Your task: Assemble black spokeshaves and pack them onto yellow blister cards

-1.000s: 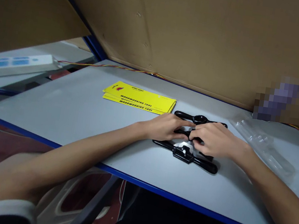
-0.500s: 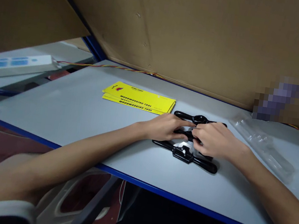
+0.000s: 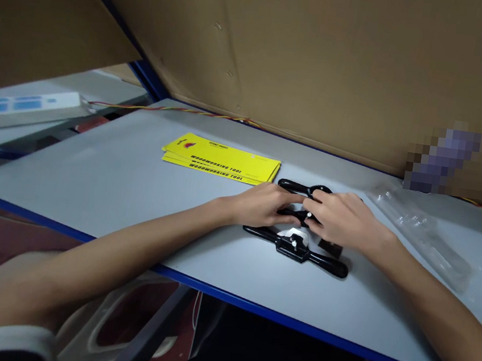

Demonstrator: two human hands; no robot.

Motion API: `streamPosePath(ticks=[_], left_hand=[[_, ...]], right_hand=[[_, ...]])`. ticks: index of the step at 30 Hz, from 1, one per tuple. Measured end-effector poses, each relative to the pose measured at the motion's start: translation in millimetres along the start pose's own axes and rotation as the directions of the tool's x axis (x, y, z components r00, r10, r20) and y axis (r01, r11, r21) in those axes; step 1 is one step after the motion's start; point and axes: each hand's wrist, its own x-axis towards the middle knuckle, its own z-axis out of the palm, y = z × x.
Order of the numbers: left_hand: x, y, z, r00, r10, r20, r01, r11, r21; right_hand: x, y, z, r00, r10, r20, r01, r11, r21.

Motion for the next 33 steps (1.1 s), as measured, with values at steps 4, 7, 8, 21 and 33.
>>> streamPosePath(ticks=[4, 7, 8, 21, 33], left_hand=[[0.0, -0.1, 0.2, 1.0, 0.003, 0.002, -0.003, 1.0, -0.001], [0.2, -1.5, 1.3, 1.0, 0.004, -0.002, -0.004, 1.0, 0.004], [0.3, -1.9, 1.6, 1.0, 0.003, -0.003, -0.003, 1.0, 0.007], [-0.5, 5.1, -2.4, 0.999, -0.012, 0.051, 0.009, 0.998, 0.06], [-0.1, 6.3, -3.2, 0.997, -0.058, 0.044, 0.057, 0.998, 0.028]], right_hand=[[3.9, -11.7, 4.1, 0.999, 0.043, 0.021, -0.042, 0.997, -0.07], [5.9, -19.1, 5.2, 0.995, 0.094, 0.027, -0.092, 0.993, -0.069], [6.6, -20.9, 5.1, 0.992, 0.121, 0.033, -0.119, 0.991, -0.058], [10.5, -19.1, 3.5, 0.934, 0.313, 0.171, -0.356, 0.832, 0.426], [-3.3, 14.9, 1.9, 0.999, -0.033, 0.034, 0.024, 0.968, 0.251]])
